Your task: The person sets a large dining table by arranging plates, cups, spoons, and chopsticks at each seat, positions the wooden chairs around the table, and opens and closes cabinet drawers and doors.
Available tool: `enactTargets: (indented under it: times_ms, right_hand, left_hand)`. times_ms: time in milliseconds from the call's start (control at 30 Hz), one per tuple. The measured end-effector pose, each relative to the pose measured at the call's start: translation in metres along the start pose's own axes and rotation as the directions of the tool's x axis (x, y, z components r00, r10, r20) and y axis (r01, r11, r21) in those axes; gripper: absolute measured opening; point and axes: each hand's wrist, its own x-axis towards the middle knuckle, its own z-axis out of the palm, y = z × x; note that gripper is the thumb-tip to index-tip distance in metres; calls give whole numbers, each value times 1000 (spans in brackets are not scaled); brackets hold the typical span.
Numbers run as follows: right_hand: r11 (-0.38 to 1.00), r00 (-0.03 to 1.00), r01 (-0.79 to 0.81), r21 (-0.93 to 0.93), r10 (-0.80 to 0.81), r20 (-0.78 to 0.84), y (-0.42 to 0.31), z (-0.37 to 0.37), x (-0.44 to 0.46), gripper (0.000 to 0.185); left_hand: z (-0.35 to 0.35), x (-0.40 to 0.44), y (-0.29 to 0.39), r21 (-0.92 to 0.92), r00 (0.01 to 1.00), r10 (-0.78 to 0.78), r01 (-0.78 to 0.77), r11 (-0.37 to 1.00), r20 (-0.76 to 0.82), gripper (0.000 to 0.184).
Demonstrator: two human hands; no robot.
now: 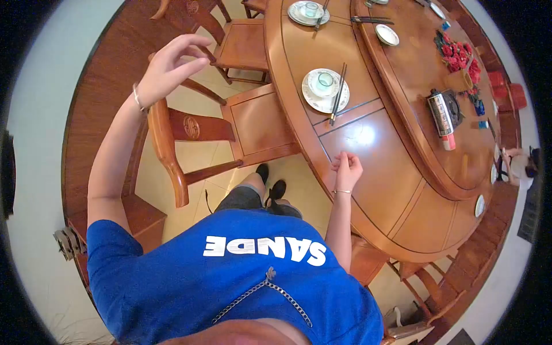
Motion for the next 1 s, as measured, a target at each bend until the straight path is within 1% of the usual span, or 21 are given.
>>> enactTargets:
  times_ms: [67, 100, 133, 200, 267, 300, 333, 367, 400, 467, 533, 567, 600, 667, 700, 767, 800, 867, 900, 933, 1000]
  right_hand:
    - [1000, 999, -17, -22, 17, -36, 7, 1, -18, 16]
    - [1000, 1000, 3, -8, -3, -24, 7, 2, -26, 16]
    - [1000, 1000, 11, -3, -11, -12, 7, 5, -32, 16]
    - [999, 999, 5, -36, -6, -36, 6, 13, -44, 15]
    - [1000, 999, 9, -12, -9, -39, 6, 30, -49, 16]
    - [999, 998, 27, -27, -28, -49, 1, 43, -53, 16]
    - [998, 997, 46, -41, -48, -59, -8, 62, -61, 16]
    - [997, 996, 71, 0, -71, -59, -18, 84, -69, 14]
    - [997, 996, 74, 3, -74, -54, -28, 107, -76, 14]
    - [993, 993, 117, -21, -116, 12, -49, 158, -87, 15]
    - [972, 969, 233, -27, -230, 92, -83, 208, -107, 18]
    - [963, 961, 269, -18, -267, 69, -96, 227, -111, 20]
    - [954, 954, 298, -20, -297, 50, -106, 248, -119, 22]
    - [948, 949, 315, 38, -315, -21, -140, 293, -145, 24]
    - [944, 945, 327, 37, -326, -18, -153, 312, -157, 25]
    - [942, 941, 337, 5, -336, -51, -183, 353, -184, 28]
    - [944, 942, 331, -5, -330, -61, -194, 365, -194, 28]
    - [865, 898, 440, -242, -432, 87, -208, 383, -209, 29]
    - [865, 899, 435, -249, -433, 67, -208, 393, -214, 29]
    - [852, 905, 425, -306, -412, 109, -209, 403, -218, 27]
    - [811, 915, 403, -425, -370, 162, -215, 437, -213, 25]
  left_hand:
    - [-21, -52, 16, -61, 996, 57, -61, 996, -69, 32]
    - [-34, -76, 24, -82, 1000, 7, -9, 997, -21, 35]
    - [-43, -96, 23, -75, 999, 7, -10, 997, -35, 35]
    - [-57, -132, 9, -89, 985, -5, -11, 996, -172, 33]
    - [-79, -166, -9, -110, 982, -24, 3, 994, -189, 35]
    - [-91, -184, -20, -125, 972, -61, 33, 992, -227, 35]
    - [-104, -203, -33, -140, 960, -96, 60, 988, -264, 36]
    - [-121, -225, -46, -129, 949, -143, 111, 985, -280, 37]
    - [-138, -249, -61, -126, 948, -143, 111, 986, -286, 37]
    - [-180, -296, -95, -141, 905, -237, 199, 970, -353, 38]
    - [-224, -347, -135, -201, 859, -331, 272, 941, -390, 38]
    - [-246, -370, -154, -159, 841, -344, 305, 939, -417, 38]
    - [-265, -390, -165, -183, 800, -391, 346, 920, -456, 38]
    - [-302, -428, -204, -197, 767, -430, 384, 902, -475, 37]
    - [-317, -441, -223, -206, 768, -439, 389, 898, -465, 37]
    - [-347, -455, -254, -293, 748, -459, 357, 887, -479, 37]
    - [-358, -454, -268, -296, 755, -462, 360, 885, -465, 37]
    - [-375, -436, -291, -300, 791, -472, 375, 877, -390, 38]
    - [-383, -424, -310, -315, 795, -508, 414, 854, -332, 38]
    - [-386, -405, -323, -307, 826, -472, 383, 871, -309, 38]
    - [-393, -336, -378, -300, 912, -349, 279, 912, -213, 39]
